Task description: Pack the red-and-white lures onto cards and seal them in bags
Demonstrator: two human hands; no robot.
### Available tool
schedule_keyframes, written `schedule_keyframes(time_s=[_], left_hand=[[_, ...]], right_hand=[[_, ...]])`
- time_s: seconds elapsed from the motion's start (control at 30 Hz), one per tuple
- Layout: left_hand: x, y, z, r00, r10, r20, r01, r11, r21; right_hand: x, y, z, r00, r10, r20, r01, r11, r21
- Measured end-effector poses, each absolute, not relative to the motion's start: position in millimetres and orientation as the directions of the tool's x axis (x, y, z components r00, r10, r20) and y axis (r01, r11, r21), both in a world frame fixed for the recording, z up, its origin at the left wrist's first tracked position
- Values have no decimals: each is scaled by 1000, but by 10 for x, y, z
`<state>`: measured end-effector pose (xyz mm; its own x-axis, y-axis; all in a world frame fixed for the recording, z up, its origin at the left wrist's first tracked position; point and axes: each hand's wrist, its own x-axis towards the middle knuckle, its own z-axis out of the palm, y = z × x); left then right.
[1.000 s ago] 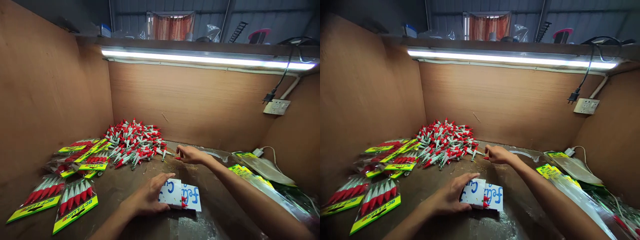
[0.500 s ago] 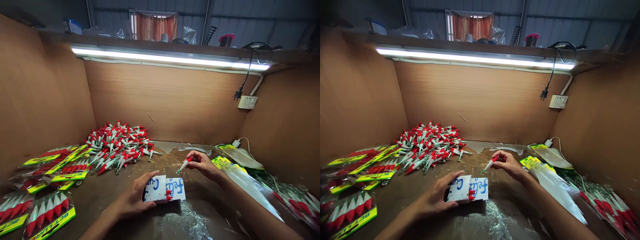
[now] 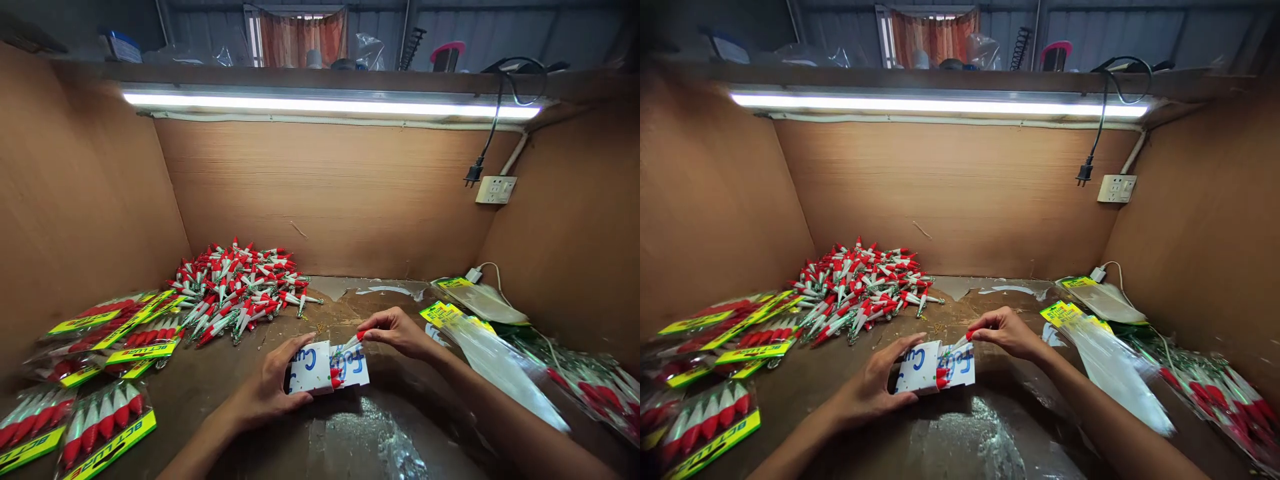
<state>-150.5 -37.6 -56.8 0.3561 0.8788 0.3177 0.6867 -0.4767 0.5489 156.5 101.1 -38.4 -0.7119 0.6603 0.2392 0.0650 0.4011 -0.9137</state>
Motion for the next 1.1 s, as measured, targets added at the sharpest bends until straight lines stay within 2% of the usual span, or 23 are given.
schedule_keyframes(time_s=[0.2, 0.53, 0.8, 1.1], left_hand=[[-1531, -372, -626, 368, 865, 340, 689, -500, 525], [-1511, -382, -630, 380, 859, 344, 684, -511, 521], [-1498, -382, -630, 377, 857, 351, 670, -514, 535], [-1452, -408, -593, 377, 857, 351, 659, -515, 548]], right_hand=[[1504, 886, -373, -691, 606, 393, 246, 709, -661], [1475, 809, -399, -770, 478, 423, 341, 868, -360], [1383, 689, -404, -759, 438, 481, 365, 899, -242], [1236, 545, -517, -732, 457, 505, 381, 890, -252]])
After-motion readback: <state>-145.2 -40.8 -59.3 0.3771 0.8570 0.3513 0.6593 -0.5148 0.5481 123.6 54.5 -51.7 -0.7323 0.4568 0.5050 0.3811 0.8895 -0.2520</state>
